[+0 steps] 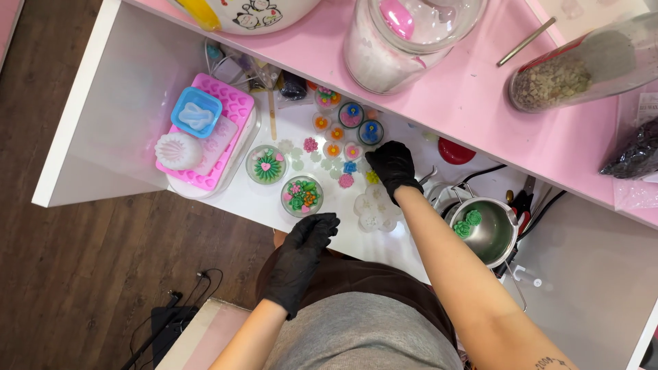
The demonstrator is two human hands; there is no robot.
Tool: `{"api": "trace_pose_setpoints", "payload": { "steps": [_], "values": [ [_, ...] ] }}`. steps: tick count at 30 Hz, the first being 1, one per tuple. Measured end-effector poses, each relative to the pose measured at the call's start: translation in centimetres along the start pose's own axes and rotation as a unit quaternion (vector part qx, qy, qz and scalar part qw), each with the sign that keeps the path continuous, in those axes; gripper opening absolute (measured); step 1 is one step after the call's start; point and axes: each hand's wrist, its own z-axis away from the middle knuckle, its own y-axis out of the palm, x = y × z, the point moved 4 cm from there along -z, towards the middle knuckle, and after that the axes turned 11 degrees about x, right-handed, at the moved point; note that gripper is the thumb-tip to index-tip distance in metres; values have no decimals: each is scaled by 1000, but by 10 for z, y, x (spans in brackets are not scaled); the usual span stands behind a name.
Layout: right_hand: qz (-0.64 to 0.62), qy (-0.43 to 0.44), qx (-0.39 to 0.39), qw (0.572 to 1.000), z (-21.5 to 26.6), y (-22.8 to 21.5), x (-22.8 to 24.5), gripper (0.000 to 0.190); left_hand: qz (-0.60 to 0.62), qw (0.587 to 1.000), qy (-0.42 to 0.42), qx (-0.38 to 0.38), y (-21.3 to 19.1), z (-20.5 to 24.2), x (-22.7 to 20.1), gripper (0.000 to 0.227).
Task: The person takes green wax succulent figures out of a silicone mold and weighs them on a digital scale.
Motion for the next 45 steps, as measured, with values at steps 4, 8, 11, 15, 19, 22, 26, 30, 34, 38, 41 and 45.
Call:
{"api": "trace_pose_setpoints", "payload": {
  "steps": [4,8,11,15,19,22,26,30,34,38,41,45],
  "values": [
    [43,-29,-11,999,-3,7,-8,42,41,998,7,48,5,-20,9,35],
    [37,-18,-7,999,20,-11,-9,42,123,989,-59,55,18,-63,33,38],
    [55,-9,3,998,58,-28,4,45,211,974,-58,68,23,-104,62,42],
    [-220,-161,-31,962,103,-46,29,24,364,928,-72,43,33,-134,71,40],
    [-277,-182,16,943,92,-32,11,17,470,880,-71,5,19,-165,134,38],
    [-148,-185,-147,960,72,-45,5,17,532,845,-55,1,12,-164,159,36],
    [-150,-95,-104,979,43,-35,4,26,512,856,-62,-12,12,-126,138,37],
    [35,-105,-88,990,21,-11,1,25,544,833,-94,-16,0,-114,154,36],
    [63,-87,-57,993,8,6,-10,17,547,827,-124,-32,-7,-105,173,38],
    [51,-94,-69,992,5,3,-9,22,572,815,-92,-9,-11,-106,178,38],
    [78,-149,-91,982,17,-2,-8,25,554,823,-126,-26,-4,-96,178,39],
    [146,-117,-37,982,46,-28,9,16,521,841,-142,-32,3,-102,187,43]
  ]
}}
